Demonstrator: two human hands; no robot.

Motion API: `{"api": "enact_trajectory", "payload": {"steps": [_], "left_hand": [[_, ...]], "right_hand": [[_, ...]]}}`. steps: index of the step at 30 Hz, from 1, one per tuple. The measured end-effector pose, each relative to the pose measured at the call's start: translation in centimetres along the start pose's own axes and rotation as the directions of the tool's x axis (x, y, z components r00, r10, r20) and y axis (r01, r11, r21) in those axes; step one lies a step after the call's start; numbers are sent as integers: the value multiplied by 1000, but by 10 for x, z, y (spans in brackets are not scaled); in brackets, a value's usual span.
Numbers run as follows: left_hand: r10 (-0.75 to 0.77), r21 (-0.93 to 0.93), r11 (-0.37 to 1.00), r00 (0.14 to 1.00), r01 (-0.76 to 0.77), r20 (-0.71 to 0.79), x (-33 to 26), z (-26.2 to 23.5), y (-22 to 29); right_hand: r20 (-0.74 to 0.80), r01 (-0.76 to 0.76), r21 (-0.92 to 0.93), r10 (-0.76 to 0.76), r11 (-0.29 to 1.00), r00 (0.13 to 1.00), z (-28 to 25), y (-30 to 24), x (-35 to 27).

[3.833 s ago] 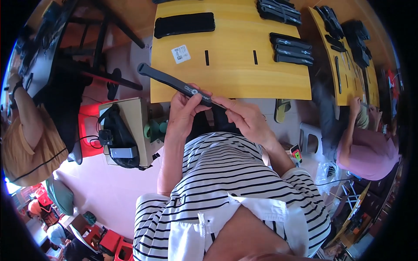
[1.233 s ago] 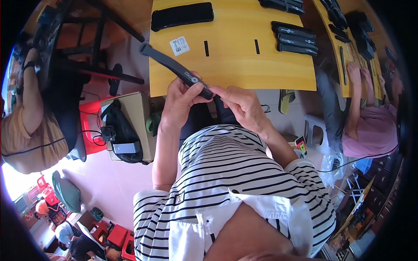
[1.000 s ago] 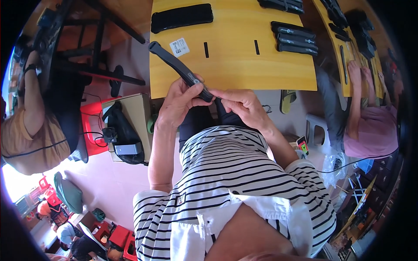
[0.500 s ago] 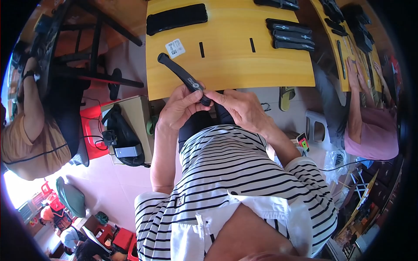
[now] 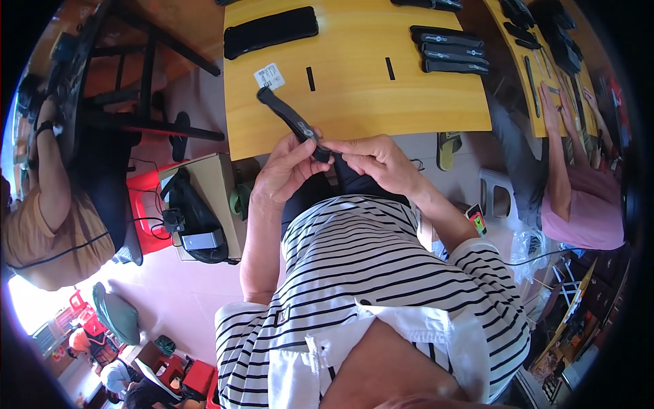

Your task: Assembling and inspecting branded leather straps using a small screwdriver.

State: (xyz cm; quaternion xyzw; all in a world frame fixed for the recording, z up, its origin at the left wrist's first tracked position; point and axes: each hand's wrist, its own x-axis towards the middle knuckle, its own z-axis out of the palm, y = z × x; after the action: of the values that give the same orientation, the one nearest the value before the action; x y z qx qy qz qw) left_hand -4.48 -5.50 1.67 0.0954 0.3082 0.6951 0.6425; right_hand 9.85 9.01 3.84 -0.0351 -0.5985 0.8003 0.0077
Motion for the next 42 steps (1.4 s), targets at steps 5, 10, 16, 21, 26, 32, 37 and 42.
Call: {"api": "enact_trajectory", "payload": {"steps": [5,10,16,21,26,32,37,42], "left_hand": [[84,127,989,993,-73,-81,2,3,1],[-2,141,990,993,-14,117,3,13,-9],[36,57,998,996,-32,-77,3,14,-12],[7,78,997,997,-1,-82,6,15,-8],[-78,155,984,996,84,-44,4,23,-4],[-135,238,963,991,128,14,2,19,-1],[-178,166,972,983,167,52,7,16,-4],[-212,54,977,972,207,102,9,12,-8]], "right_hand": [[-176,39,-97,-56,995,983,7,3,-2],[-42,-155,431,191,889,981,-17,3,-3],[-342,-77,-104,37,992,939,0,-20,-7],[-163,24,-343,-85,939,983,-7,-11,-4],[35,113,-478,-110,871,993,-15,-22,2],[258,116,-605,56,788,965,-19,-31,10],[145,81,-367,-29,927,989,-12,-13,7],[79,-318,79,312,945,947,-15,-12,4]]}}
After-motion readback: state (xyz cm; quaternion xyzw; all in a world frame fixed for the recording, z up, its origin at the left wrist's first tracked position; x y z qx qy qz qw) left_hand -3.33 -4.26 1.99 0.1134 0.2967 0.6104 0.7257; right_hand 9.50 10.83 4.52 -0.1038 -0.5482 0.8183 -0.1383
